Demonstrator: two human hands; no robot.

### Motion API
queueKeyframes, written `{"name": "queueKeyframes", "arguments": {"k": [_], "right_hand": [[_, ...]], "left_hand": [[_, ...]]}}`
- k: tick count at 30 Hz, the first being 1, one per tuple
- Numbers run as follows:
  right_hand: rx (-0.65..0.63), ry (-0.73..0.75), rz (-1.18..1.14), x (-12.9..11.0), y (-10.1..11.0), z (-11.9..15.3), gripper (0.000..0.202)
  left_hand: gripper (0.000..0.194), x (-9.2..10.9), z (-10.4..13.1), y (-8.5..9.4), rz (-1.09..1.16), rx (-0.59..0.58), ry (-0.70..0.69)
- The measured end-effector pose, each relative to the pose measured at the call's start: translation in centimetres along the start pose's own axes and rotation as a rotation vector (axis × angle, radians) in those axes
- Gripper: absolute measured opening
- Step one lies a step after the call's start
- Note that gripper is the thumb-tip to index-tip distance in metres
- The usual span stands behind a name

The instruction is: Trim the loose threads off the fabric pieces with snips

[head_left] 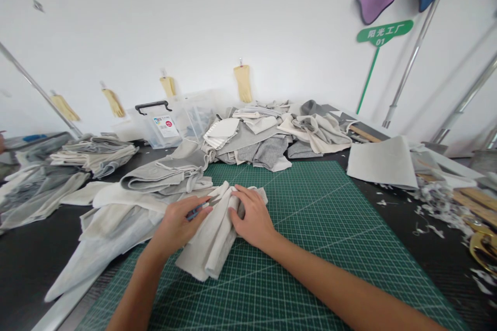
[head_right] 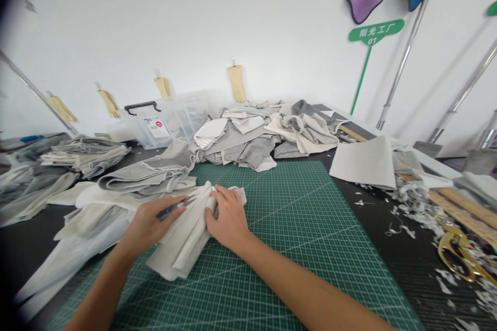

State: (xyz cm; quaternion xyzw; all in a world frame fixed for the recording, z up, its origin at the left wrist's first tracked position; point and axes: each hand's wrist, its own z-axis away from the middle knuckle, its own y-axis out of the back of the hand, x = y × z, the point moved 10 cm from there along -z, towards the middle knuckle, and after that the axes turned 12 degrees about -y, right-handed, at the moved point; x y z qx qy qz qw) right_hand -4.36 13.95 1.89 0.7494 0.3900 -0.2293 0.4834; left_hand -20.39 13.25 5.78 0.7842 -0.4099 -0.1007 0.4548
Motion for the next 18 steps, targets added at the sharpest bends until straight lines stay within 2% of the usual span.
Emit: {"name": "queueKeyframes", "arguments": {"k": [4,9,15,18], "right_hand": [[0.002,-0.001,0.006,-0.05,-0.04,0.01,0.035],[0.011,0.001,0.003,-0.05,0.0,0.03,0.035],[0.008,0.003,0.009,0.0,-0.04,0.07,0.036],[0.008,0.007,0.007,-0.07,0.0,0.08,0.036]], "left_hand": [[0.028,-0.14,0.03,-0.32,0.001,-0.034,0.021],[0.028,-0.36,0.17,0.32,-0.018,0.031,0.019],[0.028,-0.37,0.15,-0.2,-0.017,-0.01,0.016],[0.027,-0.26,0.14,0.07,-0.024,0.013,0.012]]}}
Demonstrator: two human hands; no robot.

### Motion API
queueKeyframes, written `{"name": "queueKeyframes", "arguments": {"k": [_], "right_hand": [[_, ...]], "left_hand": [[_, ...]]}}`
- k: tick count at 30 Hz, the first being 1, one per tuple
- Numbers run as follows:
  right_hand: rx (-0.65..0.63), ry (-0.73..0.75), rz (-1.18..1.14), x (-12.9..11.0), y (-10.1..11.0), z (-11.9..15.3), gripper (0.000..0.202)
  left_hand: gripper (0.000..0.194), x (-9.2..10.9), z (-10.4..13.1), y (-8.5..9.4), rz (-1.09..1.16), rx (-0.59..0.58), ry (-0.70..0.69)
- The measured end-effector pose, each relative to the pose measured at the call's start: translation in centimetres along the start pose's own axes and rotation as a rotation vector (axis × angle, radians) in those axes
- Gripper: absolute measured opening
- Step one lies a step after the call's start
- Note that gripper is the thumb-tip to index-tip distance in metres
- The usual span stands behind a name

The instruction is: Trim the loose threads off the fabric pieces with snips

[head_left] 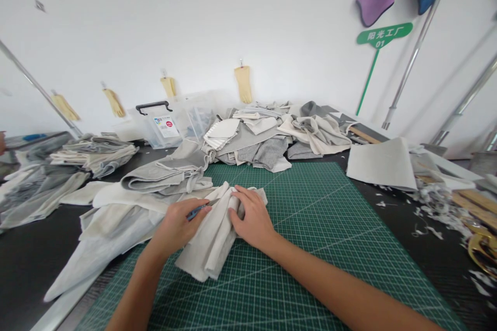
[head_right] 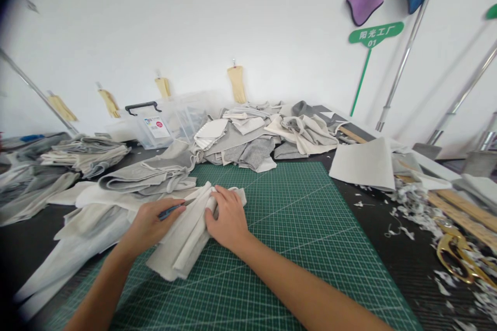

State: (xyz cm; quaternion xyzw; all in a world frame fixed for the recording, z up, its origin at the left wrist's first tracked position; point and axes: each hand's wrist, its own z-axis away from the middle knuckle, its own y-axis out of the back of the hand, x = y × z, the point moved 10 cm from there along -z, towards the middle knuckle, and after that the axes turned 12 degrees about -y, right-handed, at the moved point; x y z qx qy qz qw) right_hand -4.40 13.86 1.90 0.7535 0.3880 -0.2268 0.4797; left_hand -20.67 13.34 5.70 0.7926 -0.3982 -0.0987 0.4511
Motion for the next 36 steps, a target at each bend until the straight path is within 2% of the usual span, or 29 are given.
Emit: {"name": "queueKeyframes", "arguments": {"k": [7,23,29,36], "right_hand": [[-0.001,-0.002,-0.003,0.03,0.01,-0.05,0.035],[-0.009,-0.006,0.0,-0.11,0.08,-0.06,0.036],[-0.01,-0.003,0.004,-0.15,0.1,-0.04,0.035],[-0.005,-0.004,-0.002,-0.13,0.13,-0.03,0.035]], "left_hand": [[0.028,-0.05,0.05,-0.31,0.002,-0.036,-0.003],[0.028,0.0,-0.02,-0.02,-0.005,-0.019,0.025],[0.03,-0.54,0.21,-0.65,0.011,-0.063,0.057],[0.03,-0.19,0.14,-0.33,0.044,-0.035,0.033]]}}
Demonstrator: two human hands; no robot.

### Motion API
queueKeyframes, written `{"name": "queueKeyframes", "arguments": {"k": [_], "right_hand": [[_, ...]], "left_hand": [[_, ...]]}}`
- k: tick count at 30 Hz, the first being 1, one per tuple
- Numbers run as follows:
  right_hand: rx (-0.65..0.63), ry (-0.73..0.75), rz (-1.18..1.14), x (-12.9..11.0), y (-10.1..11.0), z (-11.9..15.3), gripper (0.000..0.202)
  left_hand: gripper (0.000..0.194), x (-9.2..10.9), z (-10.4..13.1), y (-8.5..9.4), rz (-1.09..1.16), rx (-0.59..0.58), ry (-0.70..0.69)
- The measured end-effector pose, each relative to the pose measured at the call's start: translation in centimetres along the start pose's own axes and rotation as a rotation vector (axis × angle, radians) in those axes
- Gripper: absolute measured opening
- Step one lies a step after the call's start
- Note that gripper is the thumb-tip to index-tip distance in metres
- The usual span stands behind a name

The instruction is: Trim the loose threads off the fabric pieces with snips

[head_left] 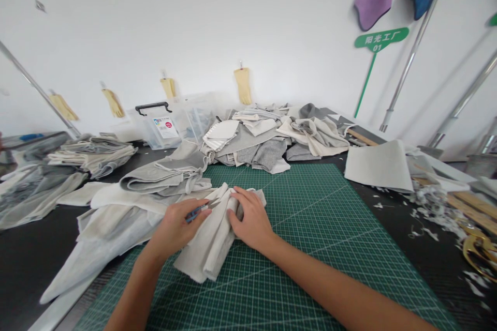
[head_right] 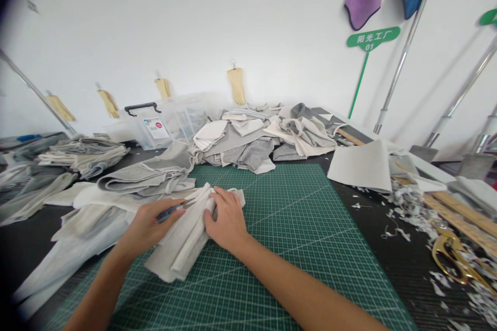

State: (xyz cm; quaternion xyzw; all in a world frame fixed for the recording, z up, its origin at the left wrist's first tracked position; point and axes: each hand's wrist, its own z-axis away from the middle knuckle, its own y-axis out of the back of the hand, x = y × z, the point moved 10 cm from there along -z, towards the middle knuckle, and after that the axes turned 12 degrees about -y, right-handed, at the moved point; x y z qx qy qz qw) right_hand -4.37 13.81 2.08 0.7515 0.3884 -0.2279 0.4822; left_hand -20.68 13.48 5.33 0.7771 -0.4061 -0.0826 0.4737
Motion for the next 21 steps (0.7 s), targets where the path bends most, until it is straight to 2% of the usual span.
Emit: {"name": "queueKeyframes", "arguments": {"k": [11,14,17,21], "right_hand": [[-0.006,-0.021,-0.024,0.3,-0.1,-0.1,0.035],[-0.011,-0.019,-0.02,0.3,-0.1,-0.2,0.035],[-0.012,-0.011,-0.027,0.2,-0.1,-0.2,0.035],[-0.026,-0.017,-0.063,0.3,-0.1,-0.2,0.037]], "left_hand": [[0.027,0.3,0.3,0.6,0.002,-0.014,0.006],[0.029,0.4,0.6,0.4,-0.004,-0.058,0.014],[0.028,0.7,1.3,0.3,-0.026,-0.074,0.014],[0.026,0.7,3.3,0.7,-0.038,-0.003,0.061]]}}
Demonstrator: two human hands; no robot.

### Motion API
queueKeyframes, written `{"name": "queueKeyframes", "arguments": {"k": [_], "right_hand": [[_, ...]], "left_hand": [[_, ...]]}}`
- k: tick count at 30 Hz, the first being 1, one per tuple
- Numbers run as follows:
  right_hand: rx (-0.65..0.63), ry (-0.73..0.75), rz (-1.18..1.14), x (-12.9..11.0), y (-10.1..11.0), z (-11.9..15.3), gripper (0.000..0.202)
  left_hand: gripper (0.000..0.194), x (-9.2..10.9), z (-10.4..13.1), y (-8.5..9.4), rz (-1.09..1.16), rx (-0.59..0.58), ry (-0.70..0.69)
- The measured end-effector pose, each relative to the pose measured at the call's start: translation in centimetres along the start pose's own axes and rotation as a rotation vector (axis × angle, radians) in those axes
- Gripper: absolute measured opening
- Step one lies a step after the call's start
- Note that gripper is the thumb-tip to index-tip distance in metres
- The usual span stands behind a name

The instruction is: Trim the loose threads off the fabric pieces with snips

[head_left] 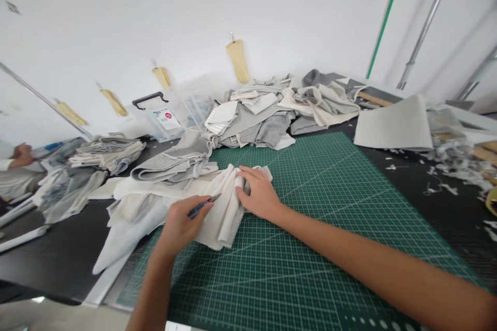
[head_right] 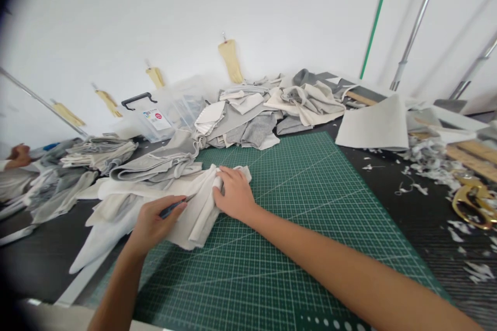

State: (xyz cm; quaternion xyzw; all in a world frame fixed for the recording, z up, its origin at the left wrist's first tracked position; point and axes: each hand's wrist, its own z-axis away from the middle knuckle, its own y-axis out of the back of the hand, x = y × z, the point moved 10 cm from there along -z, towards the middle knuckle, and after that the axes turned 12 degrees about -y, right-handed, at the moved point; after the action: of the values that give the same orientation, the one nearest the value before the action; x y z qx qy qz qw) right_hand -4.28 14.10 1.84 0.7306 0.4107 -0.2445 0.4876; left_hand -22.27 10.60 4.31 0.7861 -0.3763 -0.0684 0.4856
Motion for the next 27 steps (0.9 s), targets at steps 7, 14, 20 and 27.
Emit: {"name": "queueKeyframes", "arguments": {"k": [7,14,20,27], "right_hand": [[0.017,0.005,0.01,0.0,0.0,0.0,0.036],[0.032,0.009,0.024,0.0,0.2,0.1,0.036],[0.029,0.01,0.022,-0.1,0.3,0.1,0.037],[0.02,0.008,0.03,0.0,0.1,0.1,0.036]], "left_hand": [[0.029,0.0,2.2,0.1,-0.004,0.078,0.062],[0.022,0.8,2.1,0.5,-0.058,0.112,0.016],[0.026,1.9,2.5,1.1,-0.066,0.142,-0.047],[0.018,2.5,2.5,1.6,-0.063,0.182,-0.111]]}}
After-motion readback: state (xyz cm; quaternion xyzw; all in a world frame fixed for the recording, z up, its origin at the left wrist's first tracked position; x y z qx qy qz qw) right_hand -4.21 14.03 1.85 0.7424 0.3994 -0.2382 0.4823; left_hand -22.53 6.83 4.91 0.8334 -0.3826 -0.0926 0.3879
